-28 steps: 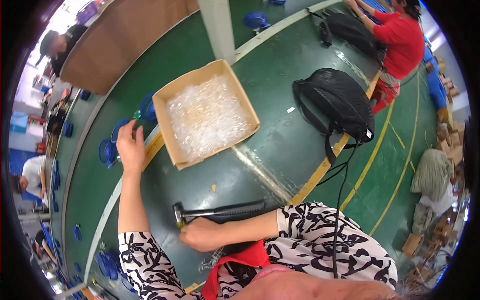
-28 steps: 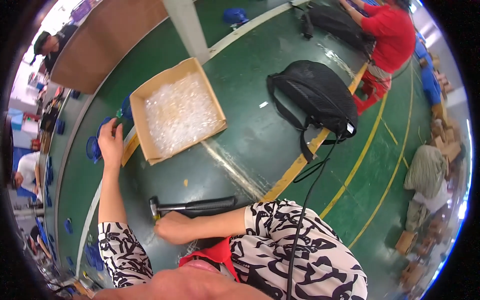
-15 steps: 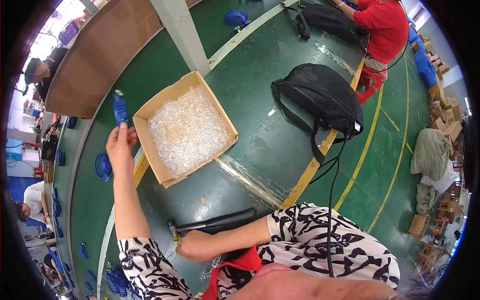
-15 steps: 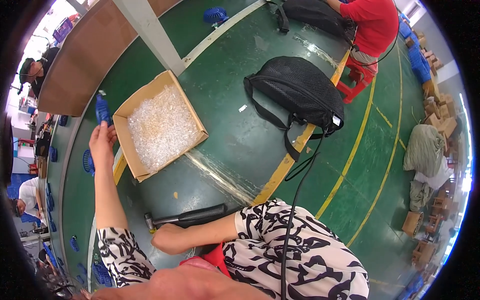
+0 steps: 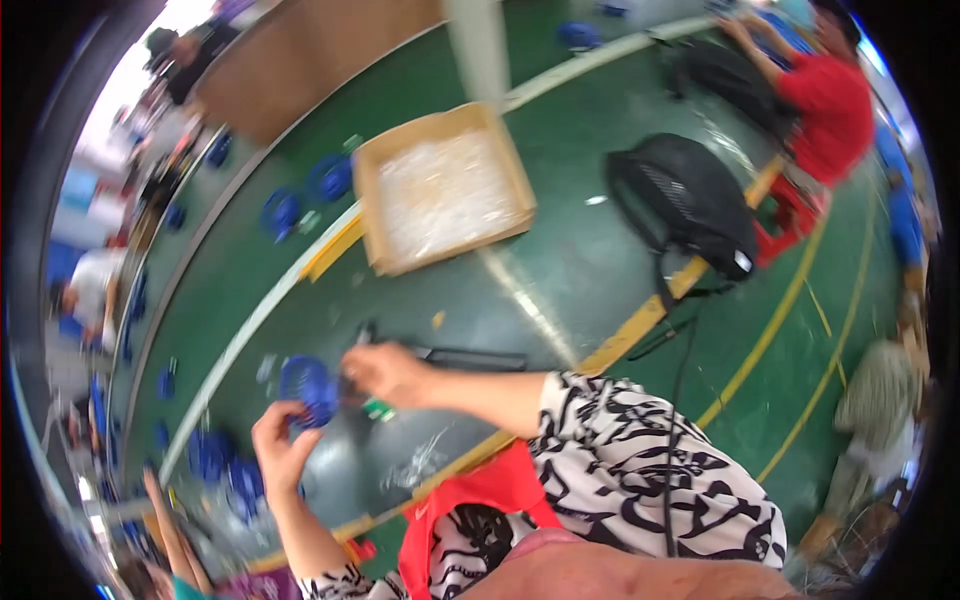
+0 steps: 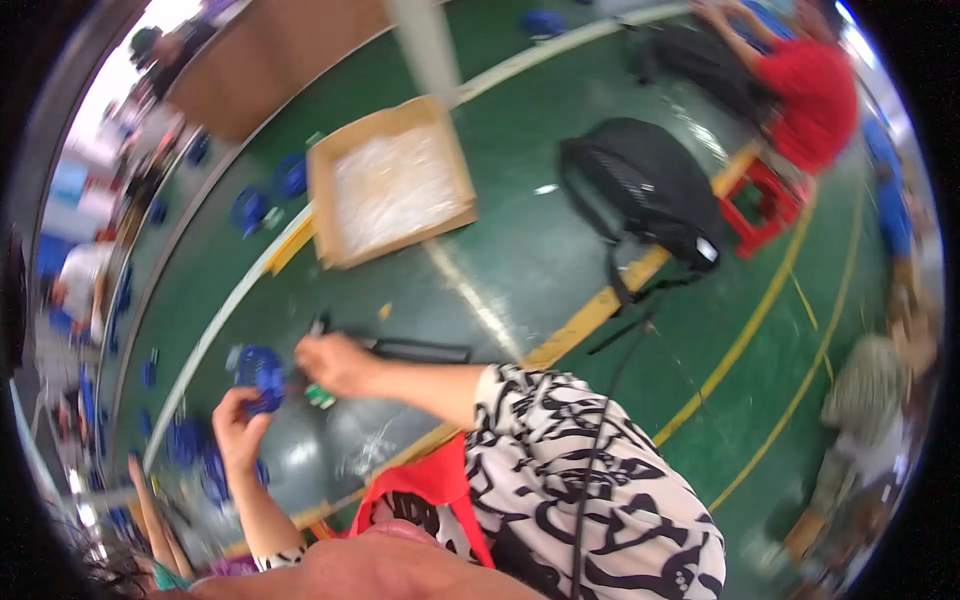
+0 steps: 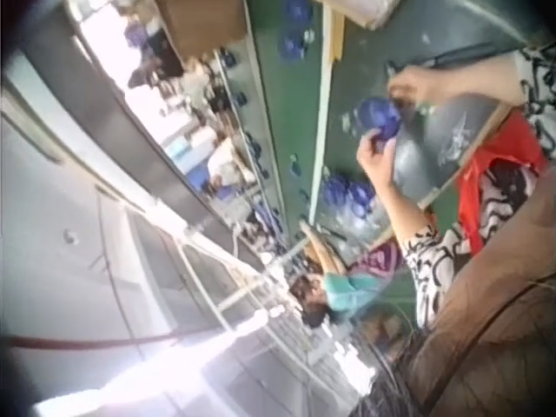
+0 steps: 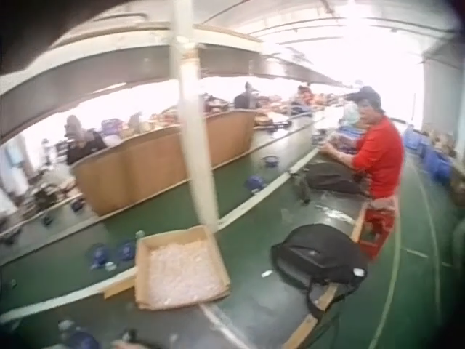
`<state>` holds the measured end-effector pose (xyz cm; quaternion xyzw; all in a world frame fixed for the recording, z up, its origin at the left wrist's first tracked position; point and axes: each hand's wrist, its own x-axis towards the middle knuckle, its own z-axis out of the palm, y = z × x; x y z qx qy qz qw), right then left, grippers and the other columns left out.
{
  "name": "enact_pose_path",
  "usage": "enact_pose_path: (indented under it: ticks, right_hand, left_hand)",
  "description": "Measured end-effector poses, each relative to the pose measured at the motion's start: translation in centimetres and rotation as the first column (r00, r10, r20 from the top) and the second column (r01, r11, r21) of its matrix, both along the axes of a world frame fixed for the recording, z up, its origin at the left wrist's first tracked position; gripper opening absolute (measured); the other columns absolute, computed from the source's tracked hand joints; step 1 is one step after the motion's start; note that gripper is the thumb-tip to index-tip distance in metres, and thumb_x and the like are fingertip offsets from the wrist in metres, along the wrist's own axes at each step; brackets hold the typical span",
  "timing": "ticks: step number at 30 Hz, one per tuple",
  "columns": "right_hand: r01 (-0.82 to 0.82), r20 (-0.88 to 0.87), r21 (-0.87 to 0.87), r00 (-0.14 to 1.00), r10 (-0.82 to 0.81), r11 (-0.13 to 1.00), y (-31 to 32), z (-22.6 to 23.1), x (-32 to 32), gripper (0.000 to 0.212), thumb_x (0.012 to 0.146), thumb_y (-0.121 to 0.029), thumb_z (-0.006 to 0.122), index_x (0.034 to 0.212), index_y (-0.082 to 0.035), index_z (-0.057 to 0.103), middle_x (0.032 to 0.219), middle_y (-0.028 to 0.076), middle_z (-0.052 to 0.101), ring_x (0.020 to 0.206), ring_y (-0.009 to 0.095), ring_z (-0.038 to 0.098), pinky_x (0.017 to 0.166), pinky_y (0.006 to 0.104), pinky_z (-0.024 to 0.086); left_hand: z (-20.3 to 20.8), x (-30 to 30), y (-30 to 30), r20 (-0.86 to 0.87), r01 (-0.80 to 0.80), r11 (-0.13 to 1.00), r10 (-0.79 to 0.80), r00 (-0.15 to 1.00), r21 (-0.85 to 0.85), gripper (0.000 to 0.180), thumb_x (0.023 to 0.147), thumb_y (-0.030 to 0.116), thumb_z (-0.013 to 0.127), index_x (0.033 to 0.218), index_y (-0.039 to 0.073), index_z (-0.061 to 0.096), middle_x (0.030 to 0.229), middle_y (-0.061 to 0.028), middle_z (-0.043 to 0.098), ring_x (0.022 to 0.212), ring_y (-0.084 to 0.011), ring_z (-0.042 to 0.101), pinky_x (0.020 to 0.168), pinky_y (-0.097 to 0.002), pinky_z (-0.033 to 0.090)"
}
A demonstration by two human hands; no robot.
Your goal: The person assembles blue fan guard components by manually fitting plastic components together and tapping them into place with a hammer.
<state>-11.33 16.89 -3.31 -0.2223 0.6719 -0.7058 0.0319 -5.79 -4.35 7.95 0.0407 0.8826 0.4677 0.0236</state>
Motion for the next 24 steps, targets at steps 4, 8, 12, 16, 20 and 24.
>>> enact_pose_path:
  ticks: [4,8,12,16,20,24]
  right_hand:
    - [-0.020,0.079,0.109,0.997,0.011,0.994,1.7,0.0,-0.3,0.021,0.091,-0.019,0.059,0.099,-0.001,0.063,0.077,0.016,0.066,0.069,0.025,0.066,0.064,0.0372,0.052]
    - [-0.015,0.040,0.106,0.999,0.011,0.994,2.1,0.2,-0.3,0.017,0.093,-0.014,0.056,0.100,0.000,0.063,0.076,0.013,0.065,0.069,0.018,0.065,0.064,0.0331,0.052]
    - [-0.028,-0.062,0.089,0.998,0.034,0.996,0.2,0.3,0.4,0.018,0.091,-0.015,0.057,0.094,0.001,0.063,0.075,0.014,0.067,0.069,0.025,0.066,0.065,0.0376,0.052]
    - [-0.090,0.066,0.182,0.995,0.079,0.979,1.2,1.4,1.3,0.020,0.090,-0.016,0.058,0.087,0.002,0.064,0.069,0.012,0.066,0.064,0.022,0.065,0.062,0.0350,0.051]
    - [-0.238,0.120,0.332,0.970,0.209,0.913,2.3,2.1,3.7,0.028,0.088,-0.025,0.062,0.082,0.001,0.067,0.070,0.013,0.069,0.066,0.023,0.068,0.063,0.0373,0.052]
    - [-0.318,0.241,0.404,0.942,0.236,0.858,2.9,3.4,5.9,0.026,0.079,-0.018,0.068,0.090,0.006,0.063,0.074,0.018,0.069,0.067,0.024,0.068,0.062,0.0364,0.052]
  left_hand:
    - [-2.5,5.0,1.5,-0.046,0.081,0.918,-0.107,0.993,-0.388,0.038,0.065,0.022,0.086,0.090,0.002,0.066,0.083,-0.0136,0.068,0.078,-0.0292,0.065,0.073,-0.0370,0.052]
    - [-5.4,9.0,2.9,-0.290,-0.195,0.810,0.033,0.957,-0.552,0.040,0.070,0.012,0.079,0.106,0.002,0.064,0.125,-0.0240,0.052,0.114,-0.0408,0.051,0.094,-0.0456,0.044]
    - [-7.2,11.9,5.2,-0.466,-0.292,0.838,0.052,0.883,-0.461,0.039,0.076,-0.002,0.069,0.113,-0.001,0.059,0.124,-0.0252,0.052,0.112,-0.0430,0.051,0.094,-0.0479,0.044]
    - [-8.9,10.4,7.0,-0.471,-0.192,0.915,0.002,0.882,-0.356,0.037,0.078,-0.002,0.069,0.113,-0.004,0.057,0.115,-0.0229,0.057,0.105,-0.0409,0.055,0.090,-0.0457,0.046]
    - [-8.7,9.2,7.6,-0.503,-0.199,0.940,0.034,0.864,-0.279,0.024,0.080,-0.002,0.066,0.104,-0.004,0.060,0.105,-0.0208,0.059,0.096,-0.0386,0.057,0.086,-0.0437,0.047]
    - [-8.7,8.5,8.2,-0.528,-0.228,0.941,0.065,0.847,-0.251,0.014,0.083,-0.004,0.061,0.097,-0.005,0.061,0.098,-0.0198,0.061,0.091,-0.0372,0.059,0.081,-0.0425,0.048]
